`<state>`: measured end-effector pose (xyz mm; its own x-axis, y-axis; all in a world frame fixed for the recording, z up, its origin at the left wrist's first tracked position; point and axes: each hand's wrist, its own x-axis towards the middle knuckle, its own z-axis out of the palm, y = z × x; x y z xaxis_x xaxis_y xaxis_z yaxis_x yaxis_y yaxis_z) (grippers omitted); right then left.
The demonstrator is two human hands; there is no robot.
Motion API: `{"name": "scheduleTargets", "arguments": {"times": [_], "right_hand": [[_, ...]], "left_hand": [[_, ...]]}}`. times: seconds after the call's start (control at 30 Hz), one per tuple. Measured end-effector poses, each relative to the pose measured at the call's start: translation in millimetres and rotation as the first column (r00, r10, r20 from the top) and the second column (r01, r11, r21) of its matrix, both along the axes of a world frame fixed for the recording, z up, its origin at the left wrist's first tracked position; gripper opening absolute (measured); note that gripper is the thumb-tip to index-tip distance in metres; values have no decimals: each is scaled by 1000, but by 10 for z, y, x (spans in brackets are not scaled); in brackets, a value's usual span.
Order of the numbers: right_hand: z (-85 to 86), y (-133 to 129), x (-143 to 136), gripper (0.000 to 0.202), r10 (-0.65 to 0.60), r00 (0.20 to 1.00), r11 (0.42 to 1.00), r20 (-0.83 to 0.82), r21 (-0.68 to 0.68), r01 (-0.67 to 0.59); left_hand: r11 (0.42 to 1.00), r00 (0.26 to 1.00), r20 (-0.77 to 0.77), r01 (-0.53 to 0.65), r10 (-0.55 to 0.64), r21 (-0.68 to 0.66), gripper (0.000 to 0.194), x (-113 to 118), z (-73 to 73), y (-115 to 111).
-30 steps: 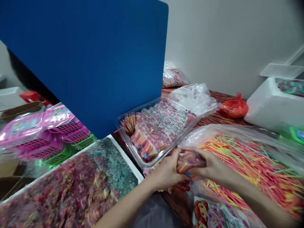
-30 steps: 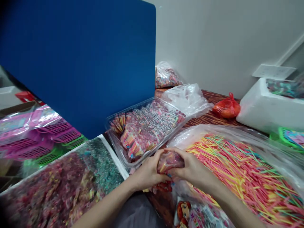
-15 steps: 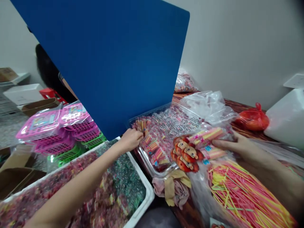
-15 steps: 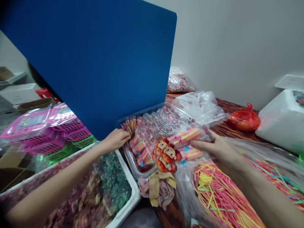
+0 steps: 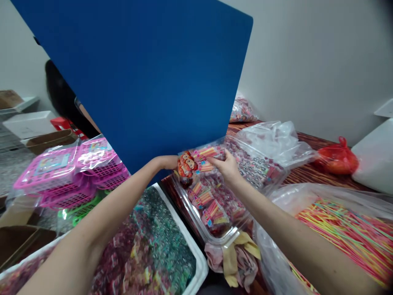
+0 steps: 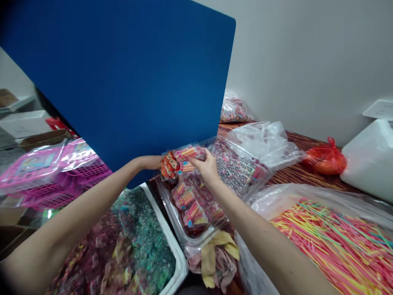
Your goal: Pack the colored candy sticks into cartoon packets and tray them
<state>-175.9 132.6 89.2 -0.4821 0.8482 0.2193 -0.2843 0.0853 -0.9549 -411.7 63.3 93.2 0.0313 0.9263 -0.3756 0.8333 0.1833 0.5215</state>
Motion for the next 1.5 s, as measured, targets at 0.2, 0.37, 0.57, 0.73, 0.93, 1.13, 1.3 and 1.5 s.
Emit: {"name": "scheduleTargets", "arguments": {"times": [0.2,0.37,0.57,0.73,0.93,1.13,1.3,1.5], "right_hand": [[-208,91,23,32,58,917,964,396,216,-154],[-15,215,-127,30,-19,801,932,598,301,-203],[-16,274,-356,25,168,764,963,623,64,-263],[-12,286,-447,27,51,633,947,772,164,-277],[24,249,-521,31,46,600,910,799,215,-355],[2,117,-578,35,0,542,867,841,270,-419],[101,220,-583,40,-55,496,844,867,306,-442],[70,109,-571,45,12,435,788,900,259,-558]], "left_hand": [[981,1000,-13,-30,27,-193,28,-108,47,166],[986,999,-31,17,-22,-164,32,-57,161,38],[985,971,-212,82,-113,-149,44,164,199,-208],[999,862,-506,7,-25,-38,41,550,-10,-196],[998,819,-572,20,-50,-59,33,517,23,-156],[980,877,-454,84,-158,-179,40,282,193,-171],[989,855,-502,73,-130,-132,62,387,141,-243],[997,764,-640,74,-79,-35,46,573,61,-357]]}}
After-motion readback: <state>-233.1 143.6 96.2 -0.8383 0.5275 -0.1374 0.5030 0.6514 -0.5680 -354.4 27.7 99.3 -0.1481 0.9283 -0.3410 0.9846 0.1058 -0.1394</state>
